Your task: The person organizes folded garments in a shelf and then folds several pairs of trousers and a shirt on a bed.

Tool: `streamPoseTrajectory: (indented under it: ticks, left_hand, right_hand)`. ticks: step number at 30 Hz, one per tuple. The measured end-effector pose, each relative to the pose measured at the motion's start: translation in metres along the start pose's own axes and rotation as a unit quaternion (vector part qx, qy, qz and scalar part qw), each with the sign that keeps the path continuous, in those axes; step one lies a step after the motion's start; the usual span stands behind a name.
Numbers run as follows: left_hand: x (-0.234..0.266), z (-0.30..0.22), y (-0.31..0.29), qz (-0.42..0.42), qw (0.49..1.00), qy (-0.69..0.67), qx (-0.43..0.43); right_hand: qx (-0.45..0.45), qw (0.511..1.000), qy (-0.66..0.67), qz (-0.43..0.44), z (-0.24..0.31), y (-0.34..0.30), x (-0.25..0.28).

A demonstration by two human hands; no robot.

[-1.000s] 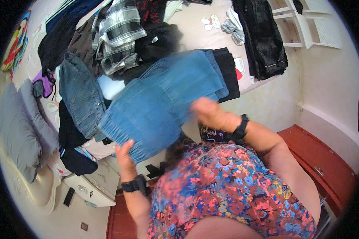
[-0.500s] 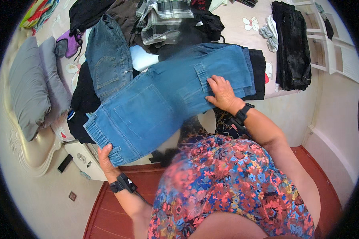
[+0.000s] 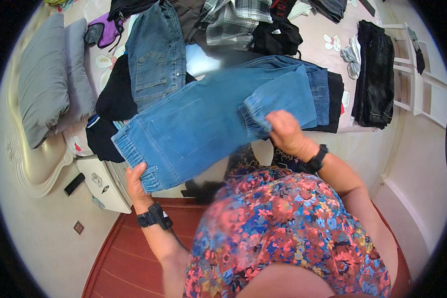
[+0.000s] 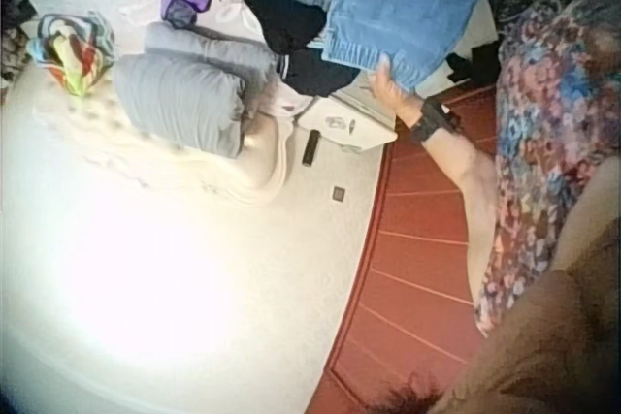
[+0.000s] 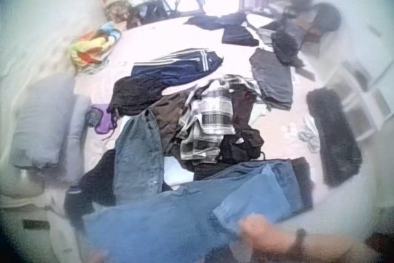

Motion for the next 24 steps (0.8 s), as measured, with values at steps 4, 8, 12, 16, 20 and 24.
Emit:
streamPoseTrajectory:
  ticks: [4, 8, 12, 16, 20, 24]
  left_hand:
    - [-0.014, -0.005, -0.002, 0.007, 1.000, -0.014, -0.003]
    - [-0.031, -0.007, -0.005, 0.033, 0.999, -0.026, -0.014]
    - [-0.038, -0.010, -0.004, 0.079, 0.994, -0.081, -0.005]
    - [-0.025, 0.009, 0.006, 0.074, 0.984, -0.159, 0.022]
    - [-0.034, 0.013, 0.009, 0.089, 0.972, -0.216, 0.039]
    - [-0.033, 0.014, 0.008, 0.070, 0.975, -0.207, 0.035]
  right_hand:
    - [-0.044, 0.985, -0.033, 0.161, -0.005, -0.016, -0.077]
    - [-0.056, 0.983, -0.078, 0.159, -0.024, -0.019, -0.081]
    - [-0.047, 0.979, -0.075, 0.182, -0.044, -0.022, -0.092]
    - [-0.078, 0.966, -0.051, 0.240, -0.043, -0.020, -0.081]
    - [-0.051, 0.977, -0.101, 0.181, -0.031, -0.026, -0.076]
    - [-0.075, 0.973, -0.104, 0.192, -0.042, -0.030, -0.083]
Point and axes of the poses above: each hand's wrist, its own y-axis towards the middle knuckle, its own x-axis out of the back of the hand, z = x × y, the point moved 9 cm from there along y, towards the middle knuckle, and after that the axes turned 9 degrees about x, right-handed, at the moved point
